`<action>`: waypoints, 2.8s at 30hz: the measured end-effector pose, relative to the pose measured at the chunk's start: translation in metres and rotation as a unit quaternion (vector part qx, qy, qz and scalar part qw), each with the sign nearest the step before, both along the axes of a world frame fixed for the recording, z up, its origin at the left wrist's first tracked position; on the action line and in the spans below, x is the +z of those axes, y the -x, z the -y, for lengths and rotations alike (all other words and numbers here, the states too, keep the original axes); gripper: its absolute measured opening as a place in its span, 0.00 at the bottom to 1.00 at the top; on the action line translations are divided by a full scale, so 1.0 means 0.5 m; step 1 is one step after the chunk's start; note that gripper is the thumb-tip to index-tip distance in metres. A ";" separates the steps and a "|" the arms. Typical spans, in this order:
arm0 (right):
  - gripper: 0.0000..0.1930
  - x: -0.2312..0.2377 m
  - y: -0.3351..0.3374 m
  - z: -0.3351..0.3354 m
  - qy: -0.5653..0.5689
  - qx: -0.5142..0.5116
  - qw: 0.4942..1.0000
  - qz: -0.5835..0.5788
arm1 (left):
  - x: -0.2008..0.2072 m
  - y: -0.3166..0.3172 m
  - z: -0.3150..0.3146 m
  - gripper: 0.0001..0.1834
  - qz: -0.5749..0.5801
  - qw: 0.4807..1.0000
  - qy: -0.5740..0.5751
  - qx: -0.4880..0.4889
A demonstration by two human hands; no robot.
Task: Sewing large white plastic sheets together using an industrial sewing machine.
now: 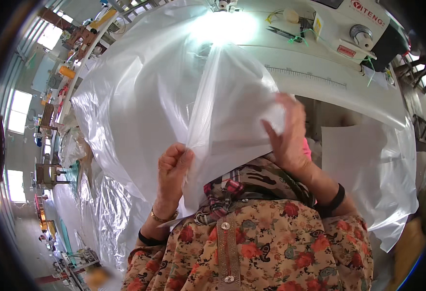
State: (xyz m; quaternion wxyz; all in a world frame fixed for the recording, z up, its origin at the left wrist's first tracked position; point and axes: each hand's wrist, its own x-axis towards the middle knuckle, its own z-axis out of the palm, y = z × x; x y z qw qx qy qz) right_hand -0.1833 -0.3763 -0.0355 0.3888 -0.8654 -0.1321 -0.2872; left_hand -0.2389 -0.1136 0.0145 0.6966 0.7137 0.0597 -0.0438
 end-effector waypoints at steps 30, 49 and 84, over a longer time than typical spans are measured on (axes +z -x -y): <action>0.08 0.131 0.101 -0.140 0.024 0.398 0.903 -0.160 | 0.037 0.006 0.008 0.02 0.120 0.965 -0.175 -0.152; 0.17 0.002 -0.131 -0.363 -0.108 0.410 0.825 -0.375 | 0.254 -0.060 -0.105 0.04 0.234 0.924 -0.291 -0.078; 0.05 0.057 -0.172 -0.258 0.227 0.503 0.831 0.070 | -0.086 0.034 -0.055 0.16 0.170 0.973 -0.125 0.097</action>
